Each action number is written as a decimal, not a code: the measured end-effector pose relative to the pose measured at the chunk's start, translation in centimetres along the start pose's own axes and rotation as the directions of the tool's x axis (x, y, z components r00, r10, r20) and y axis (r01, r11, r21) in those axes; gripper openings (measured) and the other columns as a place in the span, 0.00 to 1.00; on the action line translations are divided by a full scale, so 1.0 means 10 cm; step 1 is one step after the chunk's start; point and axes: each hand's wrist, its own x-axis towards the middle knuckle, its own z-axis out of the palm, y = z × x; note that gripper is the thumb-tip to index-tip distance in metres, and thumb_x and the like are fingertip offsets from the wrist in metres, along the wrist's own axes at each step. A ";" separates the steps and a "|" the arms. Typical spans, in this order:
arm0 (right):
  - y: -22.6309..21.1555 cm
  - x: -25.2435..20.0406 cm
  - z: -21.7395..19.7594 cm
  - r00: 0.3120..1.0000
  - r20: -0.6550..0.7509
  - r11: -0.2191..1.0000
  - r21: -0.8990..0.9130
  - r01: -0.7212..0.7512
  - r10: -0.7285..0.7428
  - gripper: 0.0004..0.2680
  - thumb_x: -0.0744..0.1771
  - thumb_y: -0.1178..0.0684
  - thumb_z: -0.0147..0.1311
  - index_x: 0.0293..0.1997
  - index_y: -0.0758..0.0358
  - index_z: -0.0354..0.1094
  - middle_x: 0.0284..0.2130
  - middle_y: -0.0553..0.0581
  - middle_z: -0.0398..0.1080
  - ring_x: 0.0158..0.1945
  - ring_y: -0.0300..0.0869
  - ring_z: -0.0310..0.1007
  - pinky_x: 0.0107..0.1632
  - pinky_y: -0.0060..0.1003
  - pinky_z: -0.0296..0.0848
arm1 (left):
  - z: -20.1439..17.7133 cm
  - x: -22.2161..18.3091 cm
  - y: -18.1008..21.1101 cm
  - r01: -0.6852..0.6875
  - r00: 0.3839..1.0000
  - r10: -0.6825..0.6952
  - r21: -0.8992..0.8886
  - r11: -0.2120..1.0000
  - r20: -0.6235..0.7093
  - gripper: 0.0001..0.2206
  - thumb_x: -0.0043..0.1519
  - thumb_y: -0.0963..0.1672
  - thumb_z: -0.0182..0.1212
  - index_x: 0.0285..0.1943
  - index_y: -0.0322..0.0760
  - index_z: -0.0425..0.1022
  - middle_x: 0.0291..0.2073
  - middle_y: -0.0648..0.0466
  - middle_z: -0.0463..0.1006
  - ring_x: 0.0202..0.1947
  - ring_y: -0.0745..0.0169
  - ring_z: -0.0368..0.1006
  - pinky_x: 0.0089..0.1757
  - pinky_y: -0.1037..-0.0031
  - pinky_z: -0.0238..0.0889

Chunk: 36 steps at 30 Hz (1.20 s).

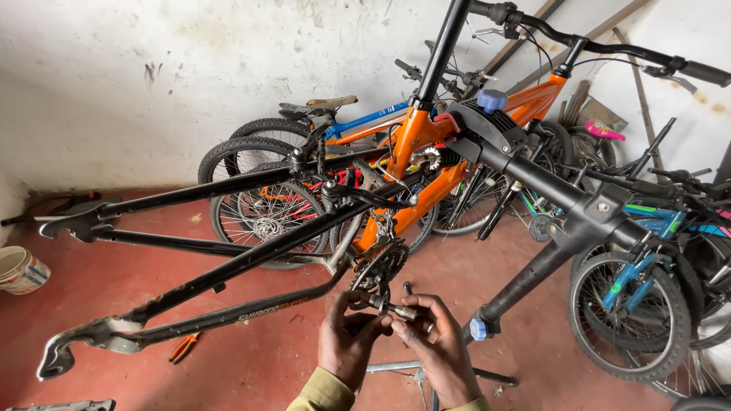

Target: Removing the chainring from a bicycle crankset using a wrench.

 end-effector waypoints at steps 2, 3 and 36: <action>-0.06 -0.01 0.03 1.000 0.012 0.999 -0.049 -0.020 0.021 0.13 0.60 0.50 0.52 0.44 0.67 0.67 0.32 0.61 0.72 0.31 0.43 0.70 0.31 0.35 0.70 | -0.02 0.01 -0.02 -0.009 1.000 0.009 -0.024 1.000 0.015 0.15 0.45 0.38 0.69 0.39 0.34 0.69 0.20 0.40 0.81 0.23 0.57 0.79 0.31 0.71 0.74; -0.09 -0.01 0.05 0.999 0.023 0.994 -0.098 -0.040 0.043 0.17 0.62 0.43 0.45 0.43 0.68 0.66 0.26 0.61 0.70 0.21 0.44 0.67 0.25 0.35 0.66 | -0.03 0.01 -0.03 -0.017 0.999 0.019 -0.049 0.999 0.030 0.15 0.46 0.37 0.68 0.38 0.34 0.68 0.20 0.41 0.81 0.23 0.57 0.78 0.31 0.72 0.74; 0.00 0.05 0.06 0.997 0.070 0.987 -0.154 0.042 -0.031 0.20 0.62 0.39 0.42 0.42 0.70 0.68 0.21 0.60 0.69 0.19 0.41 0.65 0.22 0.33 0.66 | -0.08 -0.07 0.03 -0.012 0.999 0.015 0.090 0.996 -0.033 0.17 0.47 0.45 0.68 0.40 0.36 0.68 0.17 0.46 0.80 0.20 0.63 0.76 0.30 0.75 0.69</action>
